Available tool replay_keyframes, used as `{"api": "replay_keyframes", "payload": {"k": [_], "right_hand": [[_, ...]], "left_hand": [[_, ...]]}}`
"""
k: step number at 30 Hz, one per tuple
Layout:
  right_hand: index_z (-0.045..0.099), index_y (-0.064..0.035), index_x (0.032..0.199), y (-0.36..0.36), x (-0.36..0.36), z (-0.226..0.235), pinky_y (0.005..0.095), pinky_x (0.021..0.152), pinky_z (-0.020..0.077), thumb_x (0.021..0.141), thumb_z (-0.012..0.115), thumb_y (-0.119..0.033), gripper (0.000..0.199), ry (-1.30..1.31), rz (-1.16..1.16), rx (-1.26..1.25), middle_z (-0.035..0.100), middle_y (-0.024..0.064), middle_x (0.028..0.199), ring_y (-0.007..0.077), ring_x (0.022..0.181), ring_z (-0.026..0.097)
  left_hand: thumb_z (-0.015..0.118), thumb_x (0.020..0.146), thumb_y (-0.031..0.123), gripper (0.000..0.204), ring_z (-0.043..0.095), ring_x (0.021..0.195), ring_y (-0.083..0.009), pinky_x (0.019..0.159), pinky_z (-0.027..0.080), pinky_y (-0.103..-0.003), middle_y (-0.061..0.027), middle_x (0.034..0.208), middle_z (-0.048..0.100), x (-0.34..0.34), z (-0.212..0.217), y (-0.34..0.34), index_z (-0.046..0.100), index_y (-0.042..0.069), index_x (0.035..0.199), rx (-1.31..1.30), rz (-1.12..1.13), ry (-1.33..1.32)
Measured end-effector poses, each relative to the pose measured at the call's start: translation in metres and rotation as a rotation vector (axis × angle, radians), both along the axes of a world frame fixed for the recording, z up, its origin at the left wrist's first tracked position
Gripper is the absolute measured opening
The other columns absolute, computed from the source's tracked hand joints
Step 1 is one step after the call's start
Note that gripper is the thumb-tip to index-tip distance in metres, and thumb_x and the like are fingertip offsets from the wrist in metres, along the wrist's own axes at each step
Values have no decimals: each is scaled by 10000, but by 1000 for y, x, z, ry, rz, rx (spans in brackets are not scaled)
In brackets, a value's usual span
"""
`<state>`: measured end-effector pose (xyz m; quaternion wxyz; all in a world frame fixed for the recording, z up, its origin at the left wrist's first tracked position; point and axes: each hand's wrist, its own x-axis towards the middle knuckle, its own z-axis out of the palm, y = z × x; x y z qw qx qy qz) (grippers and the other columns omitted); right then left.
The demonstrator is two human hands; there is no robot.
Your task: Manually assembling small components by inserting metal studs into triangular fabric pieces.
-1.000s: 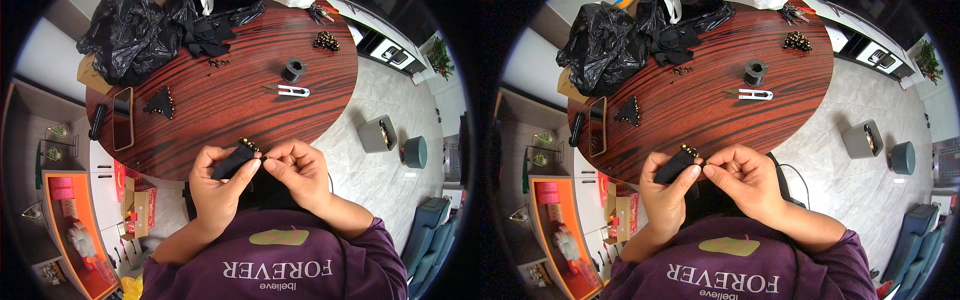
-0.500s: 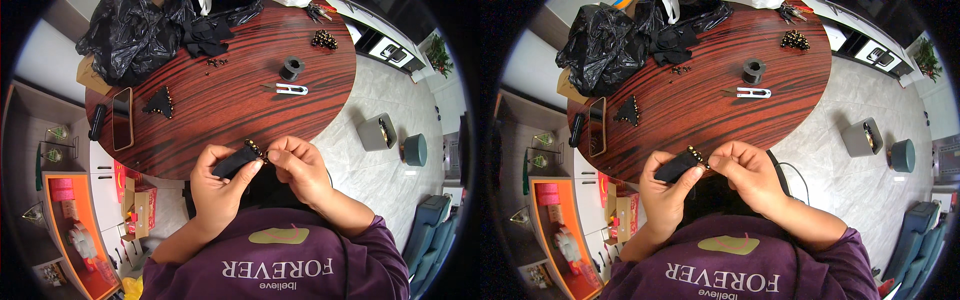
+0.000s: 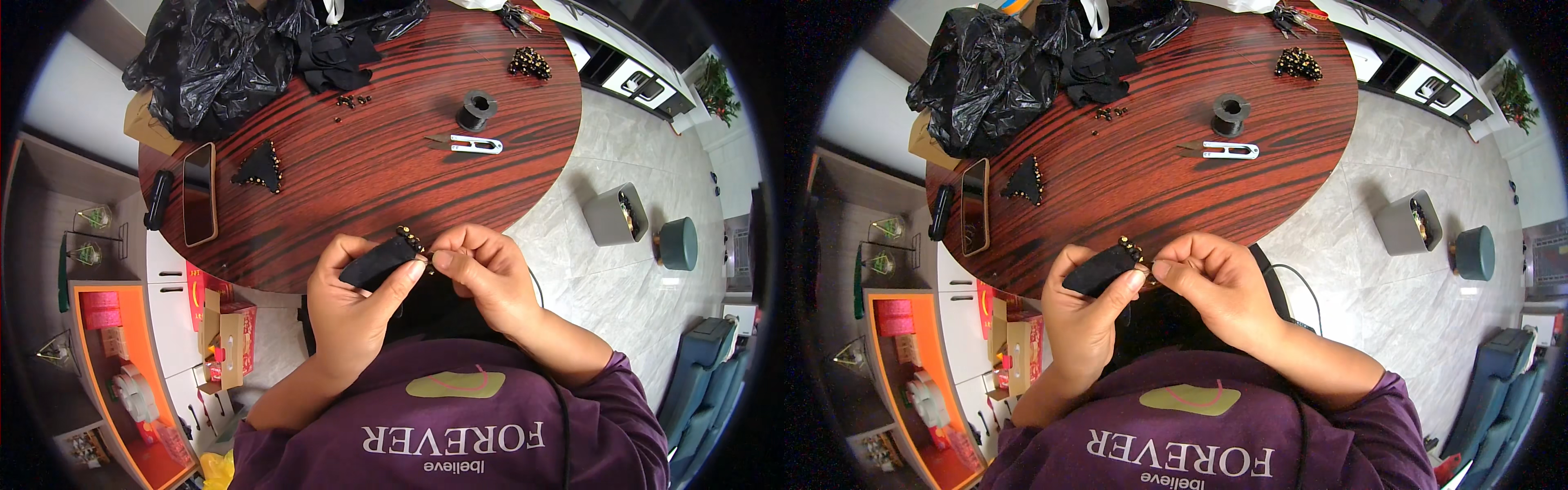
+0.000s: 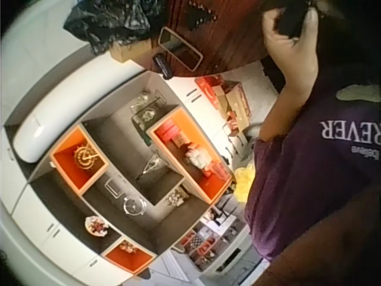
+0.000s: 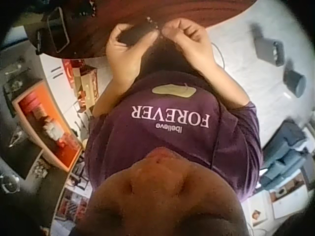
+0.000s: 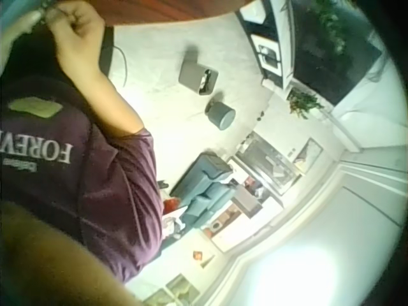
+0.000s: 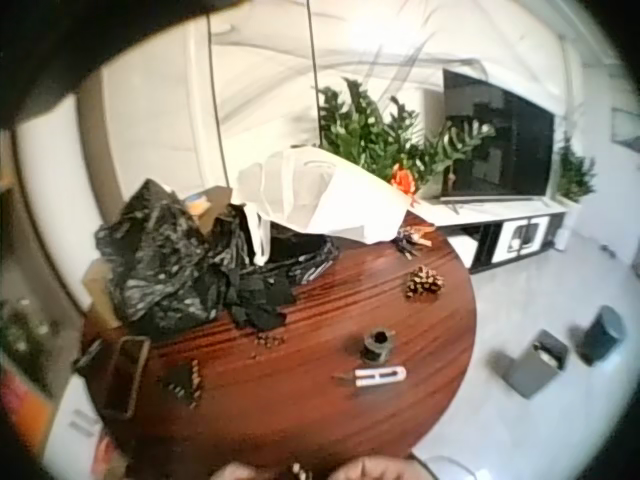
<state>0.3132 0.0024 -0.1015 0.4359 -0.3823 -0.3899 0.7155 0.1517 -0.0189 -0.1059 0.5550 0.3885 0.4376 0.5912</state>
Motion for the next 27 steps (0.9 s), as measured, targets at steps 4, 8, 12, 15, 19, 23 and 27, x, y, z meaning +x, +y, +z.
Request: {"api": "replay_keyframes", "payload": {"k": [4,8,12,15,19,23,27], "right_hand": [[650,-16,930,-4,7,5,186,513,369,864,617,-48,81,-437,-57,404,605,10,704,59,573,462],[654,-25,945,9,10,-6,216,487,376,793,672,-31,153,-671,-102,953,574,14,685,112,522,473],[654,-33,934,8,14,2,250,489,403,746,693,-24,192,-890,-67,1198,572,32,683,160,520,507],[654,-38,918,8,15,8,274,498,428,722,696,-23,200,-1034,-18,1256,579,48,687,191,534,538],[640,-36,882,12,13,9,294,502,438,700,695,-21,191,-1150,5,1381,581,48,693,201,547,546],[630,-41,838,19,13,0,261,487,411,692,669,11,160,-1003,3,1328,576,42,682,165,522,512],[620,-42,790,21,14,2,224,474,368,696,634,43,128,-794,61,1057,564,25,662,117,504,458]], "left_hand": [[710,788,-38,235,574,681,-71,617,453,-173,-61,828,641,-3,2,-2,532,22,929,-8,32,151],[713,779,-39,254,539,659,-73,614,440,-176,-45,800,613,0,6,-3,511,34,914,45,36,297],[712,778,-36,247,525,640,-65,593,432,-176,-45,794,611,1,6,-3,518,31,915,96,38,426],[709,780,-34,235,523,629,-56,572,429,-175,-51,798,619,3,6,-3,531,24,921,128,36,508],[712,760,-50,270,485,631,-60,592,412,-178,-21,766,570,6,7,-3,510,40,915,53,39,442],[706,757,-60,286,483,636,-57,591,403,-168,-22,765,567,4,6,-2,508,41,936,35,20,487],[694,755,-74,307,501,651,-59,602,413,-164,-30,781,572,1,10,0,498,38,963,-40,-18,440]]}}
